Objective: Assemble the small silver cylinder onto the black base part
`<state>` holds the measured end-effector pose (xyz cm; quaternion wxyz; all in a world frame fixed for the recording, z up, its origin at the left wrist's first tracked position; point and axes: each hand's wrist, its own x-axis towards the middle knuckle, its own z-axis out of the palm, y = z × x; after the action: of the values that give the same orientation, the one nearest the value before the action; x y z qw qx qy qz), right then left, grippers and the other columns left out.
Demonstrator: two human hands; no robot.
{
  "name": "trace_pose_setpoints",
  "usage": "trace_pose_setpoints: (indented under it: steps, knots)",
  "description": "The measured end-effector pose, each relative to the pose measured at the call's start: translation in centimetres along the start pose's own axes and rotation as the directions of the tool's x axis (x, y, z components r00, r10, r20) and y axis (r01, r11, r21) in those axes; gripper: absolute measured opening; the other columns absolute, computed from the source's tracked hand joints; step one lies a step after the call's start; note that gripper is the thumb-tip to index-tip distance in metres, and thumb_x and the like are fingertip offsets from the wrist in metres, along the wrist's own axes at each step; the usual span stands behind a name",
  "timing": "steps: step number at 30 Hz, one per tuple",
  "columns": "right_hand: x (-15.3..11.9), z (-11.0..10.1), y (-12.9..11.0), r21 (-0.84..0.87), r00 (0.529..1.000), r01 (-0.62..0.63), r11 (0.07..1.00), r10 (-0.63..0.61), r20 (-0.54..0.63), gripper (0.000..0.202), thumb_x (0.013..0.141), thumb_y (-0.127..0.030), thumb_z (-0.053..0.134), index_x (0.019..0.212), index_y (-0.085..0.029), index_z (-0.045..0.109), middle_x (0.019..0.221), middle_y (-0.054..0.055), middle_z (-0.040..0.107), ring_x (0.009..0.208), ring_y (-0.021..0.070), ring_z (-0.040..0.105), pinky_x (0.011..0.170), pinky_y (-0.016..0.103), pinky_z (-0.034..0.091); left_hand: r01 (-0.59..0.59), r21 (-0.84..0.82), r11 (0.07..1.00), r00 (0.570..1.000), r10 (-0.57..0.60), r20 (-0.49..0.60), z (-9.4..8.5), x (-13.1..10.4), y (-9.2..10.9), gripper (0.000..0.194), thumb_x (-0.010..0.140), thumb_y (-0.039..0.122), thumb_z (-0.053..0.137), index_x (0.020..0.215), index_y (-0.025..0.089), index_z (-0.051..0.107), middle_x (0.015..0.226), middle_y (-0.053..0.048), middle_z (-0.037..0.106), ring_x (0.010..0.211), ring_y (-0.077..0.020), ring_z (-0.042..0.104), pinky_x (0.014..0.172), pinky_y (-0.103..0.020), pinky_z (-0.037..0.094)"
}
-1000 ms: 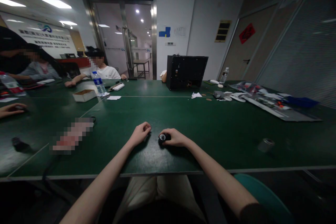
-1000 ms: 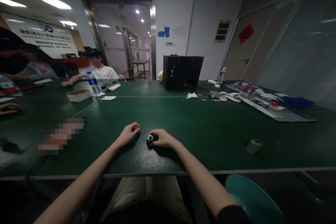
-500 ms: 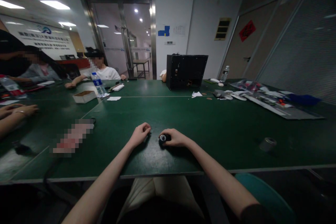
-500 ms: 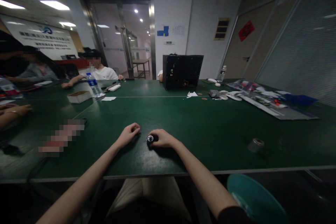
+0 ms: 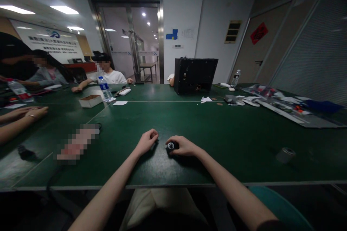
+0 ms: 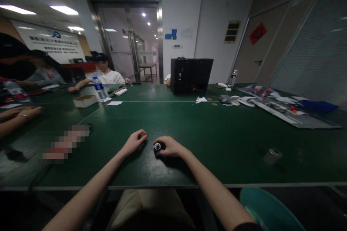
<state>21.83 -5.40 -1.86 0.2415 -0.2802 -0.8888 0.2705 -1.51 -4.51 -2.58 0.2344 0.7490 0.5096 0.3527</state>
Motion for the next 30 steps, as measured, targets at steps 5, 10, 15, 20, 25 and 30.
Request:
trace_pose_setpoints:
  steps: [5,10,15,20,25,30]
  knots:
    - [-0.4,0.1,-0.4,-0.009,1.0,-0.011,1.0,0.011,-0.004,0.044,0.067,-0.024,0.073,0.109,-0.019,0.061,0.106,0.005,0.064,0.096,0.0212,0.059,0.084,0.031,0.045,-0.006,0.023,1.0,1.0,0.006,0.009,0.0,-0.4,0.4,0.018,0.081,0.032,0.05,0.079,0.017,0.059,0.062,0.003,0.052,0.058,-0.0138,0.049,0.056,-0.023,0.037]
    - [-0.7,-0.1,-0.8,-0.026,0.999,-0.045,0.999,0.045,0.007,0.044,0.069,-0.025,0.071,0.112,-0.019,0.058,0.106,0.006,0.065,0.094,0.0206,0.06,0.085,0.031,0.045,-0.016,0.055,0.998,1.0,0.014,0.025,0.1,-0.6,0.9,0.016,0.081,0.031,0.05,0.078,0.017,0.058,0.061,0.003,0.051,0.058,-0.0134,0.048,0.056,-0.022,0.036]
    - [-1.0,-0.3,-1.1,-0.002,0.999,-0.044,0.999,0.044,0.01,0.041,0.072,-0.024,0.068,0.111,-0.019,0.057,0.103,0.005,0.065,0.091,0.0187,0.061,0.082,0.028,0.047,-0.042,0.077,0.996,0.999,0.039,0.038,0.2,-1.1,1.4,0.014,0.08,0.03,0.053,0.077,0.017,0.058,0.062,0.003,0.052,0.059,-0.0137,0.048,0.058,-0.023,0.036]
    - [-1.0,-0.5,-1.3,0.038,0.999,-0.043,0.998,0.043,0.002,0.037,0.074,-0.02,0.065,0.109,-0.018,0.057,0.1,0.004,0.066,0.09,0.0177,0.062,0.08,0.027,0.047,-0.061,0.058,0.996,0.997,0.058,0.041,0.3,-0.6,3.0,0.014,0.081,0.03,0.051,0.08,0.017,0.057,0.062,0.003,0.053,0.058,-0.0137,0.049,0.057,-0.023,0.037]
    - [-0.9,-0.6,-1.3,0.036,0.999,-0.04,0.999,0.04,0.001,0.034,0.074,-0.019,0.065,0.107,-0.017,0.057,0.1,0.004,0.066,0.089,0.0181,0.062,0.08,0.027,0.047,-0.138,-0.005,0.99,0.989,0.138,0.052,1.7,1.2,5.3,0.02,0.088,0.032,0.043,0.086,0.017,0.056,0.074,0.001,0.06,0.066,-0.0137,0.053,0.061,-0.022,0.04]
    - [-0.5,-0.6,-1.3,0.029,0.999,-0.039,0.999,0.039,0.003,0.033,0.074,-0.02,0.066,0.105,-0.017,0.057,0.096,0.004,0.066,0.085,0.0176,0.061,0.076,0.026,0.046,-0.154,-0.014,0.988,0.985,0.155,0.071,2.3,1.4,5.0,0.03,0.092,0.033,0.035,0.076,0.017,0.055,0.07,0.0,0.059,0.067,-0.0141,0.053,0.064,-0.023,0.04]
